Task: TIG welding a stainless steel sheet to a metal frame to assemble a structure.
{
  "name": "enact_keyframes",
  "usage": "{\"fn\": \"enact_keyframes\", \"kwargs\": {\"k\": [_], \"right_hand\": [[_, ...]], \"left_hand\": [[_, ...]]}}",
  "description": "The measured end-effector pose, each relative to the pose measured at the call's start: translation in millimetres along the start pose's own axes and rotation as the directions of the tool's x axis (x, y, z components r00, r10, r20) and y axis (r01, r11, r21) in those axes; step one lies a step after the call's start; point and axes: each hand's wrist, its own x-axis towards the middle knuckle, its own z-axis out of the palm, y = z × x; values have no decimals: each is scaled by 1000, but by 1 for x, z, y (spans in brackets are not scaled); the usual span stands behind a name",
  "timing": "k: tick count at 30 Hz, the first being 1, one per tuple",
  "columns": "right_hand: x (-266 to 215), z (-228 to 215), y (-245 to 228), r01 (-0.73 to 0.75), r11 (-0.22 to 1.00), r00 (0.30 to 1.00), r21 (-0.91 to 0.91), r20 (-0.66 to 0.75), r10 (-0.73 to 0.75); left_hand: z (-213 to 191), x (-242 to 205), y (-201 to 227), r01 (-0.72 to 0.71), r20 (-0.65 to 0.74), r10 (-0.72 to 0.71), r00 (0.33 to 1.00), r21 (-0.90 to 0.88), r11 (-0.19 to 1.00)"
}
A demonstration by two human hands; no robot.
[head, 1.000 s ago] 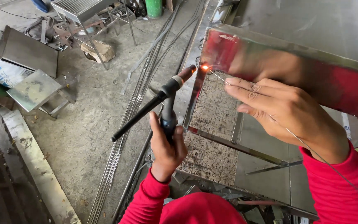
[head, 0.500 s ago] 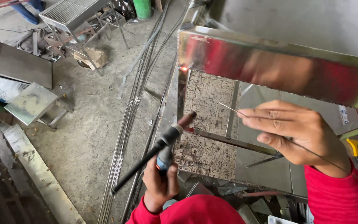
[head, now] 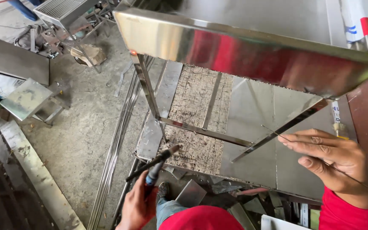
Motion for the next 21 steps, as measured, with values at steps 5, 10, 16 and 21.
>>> {"fn": "enact_keyframes", "kwargs": {"k": [5,10,16,21], "right_hand": [[-16,-19,18,36,994,999,106,-17,-34],[-24,-33,21,97,991,994,95,-59,-91],[-48,-38,27,45,997,990,65,-134,-36],[-52,-47,24,34,999,992,-10,-118,-35]], "left_hand": [[-33,-46,41,569,111,-621,776,304,765],[-8,-121,-9,476,289,-772,566,649,593],[-111,-45,28,619,235,-850,471,599,508],[-208,7,51,622,8,-954,300,756,202]]}}
